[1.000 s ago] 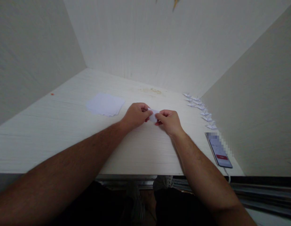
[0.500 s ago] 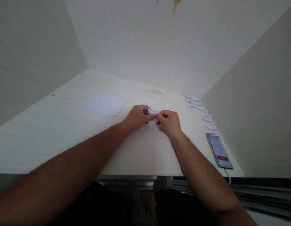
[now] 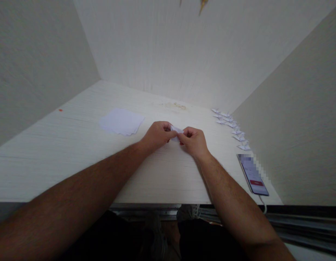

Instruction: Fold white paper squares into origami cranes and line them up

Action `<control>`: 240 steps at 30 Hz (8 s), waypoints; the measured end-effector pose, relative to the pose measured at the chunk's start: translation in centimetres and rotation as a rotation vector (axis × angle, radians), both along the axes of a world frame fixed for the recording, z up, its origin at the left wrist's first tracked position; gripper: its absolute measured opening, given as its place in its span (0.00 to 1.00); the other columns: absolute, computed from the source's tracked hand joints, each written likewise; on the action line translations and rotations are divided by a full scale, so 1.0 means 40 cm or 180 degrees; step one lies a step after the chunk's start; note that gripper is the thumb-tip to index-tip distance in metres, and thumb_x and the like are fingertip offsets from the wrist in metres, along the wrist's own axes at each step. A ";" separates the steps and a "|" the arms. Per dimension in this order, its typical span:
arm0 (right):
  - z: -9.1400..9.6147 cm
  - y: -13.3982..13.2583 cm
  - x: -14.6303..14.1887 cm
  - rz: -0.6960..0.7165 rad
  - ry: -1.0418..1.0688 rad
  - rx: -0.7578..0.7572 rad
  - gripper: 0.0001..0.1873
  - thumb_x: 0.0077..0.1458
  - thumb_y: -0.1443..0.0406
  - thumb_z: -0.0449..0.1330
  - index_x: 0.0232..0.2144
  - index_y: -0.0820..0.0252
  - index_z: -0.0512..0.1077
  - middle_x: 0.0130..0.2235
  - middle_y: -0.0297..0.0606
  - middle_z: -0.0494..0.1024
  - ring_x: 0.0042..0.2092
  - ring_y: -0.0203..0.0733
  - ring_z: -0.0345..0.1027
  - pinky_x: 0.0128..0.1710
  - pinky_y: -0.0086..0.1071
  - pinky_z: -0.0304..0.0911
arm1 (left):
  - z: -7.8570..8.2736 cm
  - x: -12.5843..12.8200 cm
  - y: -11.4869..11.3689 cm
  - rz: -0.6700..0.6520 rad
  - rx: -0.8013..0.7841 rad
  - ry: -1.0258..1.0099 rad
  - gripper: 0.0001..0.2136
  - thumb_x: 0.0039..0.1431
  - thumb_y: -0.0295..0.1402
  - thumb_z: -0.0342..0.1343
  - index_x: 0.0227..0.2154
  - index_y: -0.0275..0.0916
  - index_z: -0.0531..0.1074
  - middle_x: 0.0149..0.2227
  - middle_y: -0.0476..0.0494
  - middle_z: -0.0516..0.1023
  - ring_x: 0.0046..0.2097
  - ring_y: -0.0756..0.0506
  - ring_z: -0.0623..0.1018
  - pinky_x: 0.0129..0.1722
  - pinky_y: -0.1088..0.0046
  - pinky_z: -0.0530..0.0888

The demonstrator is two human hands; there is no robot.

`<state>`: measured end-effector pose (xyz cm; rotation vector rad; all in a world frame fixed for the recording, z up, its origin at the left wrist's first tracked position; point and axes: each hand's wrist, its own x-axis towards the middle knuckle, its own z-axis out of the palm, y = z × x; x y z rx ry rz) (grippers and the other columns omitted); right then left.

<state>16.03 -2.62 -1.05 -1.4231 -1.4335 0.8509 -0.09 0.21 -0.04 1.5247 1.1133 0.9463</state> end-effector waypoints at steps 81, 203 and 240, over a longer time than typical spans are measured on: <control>-0.006 -0.009 -0.005 -0.0144 -0.0091 0.0316 0.09 0.45 0.60 0.61 0.19 0.57 0.67 0.18 0.27 0.65 0.22 0.32 0.54 0.22 0.28 0.48 | -0.013 0.027 0.000 0.0048 -0.0894 -0.2007 0.07 0.45 0.34 0.65 0.24 0.36 0.74 0.21 0.50 0.70 0.21 0.53 0.66 0.20 0.76 0.59; 0.002 -0.001 -0.003 0.0261 0.0552 -0.0022 0.09 0.49 0.60 0.65 0.26 0.61 0.74 0.21 0.32 0.75 0.22 0.32 0.66 0.22 0.27 0.63 | -0.001 0.007 -0.001 -0.0014 -0.0827 -0.1406 0.08 0.46 0.27 0.65 0.26 0.36 0.70 0.25 0.46 0.78 0.26 0.50 0.78 0.28 0.75 0.74; 0.001 -0.014 -0.005 -0.0054 -0.0227 0.0704 0.07 0.50 0.63 0.63 0.23 0.59 0.74 0.23 0.34 0.77 0.26 0.34 0.64 0.26 0.29 0.58 | -0.013 -0.004 -0.001 -0.0242 -0.0631 -0.1119 0.16 0.36 0.36 0.74 0.26 0.35 0.75 0.24 0.46 0.78 0.27 0.49 0.78 0.32 0.69 0.78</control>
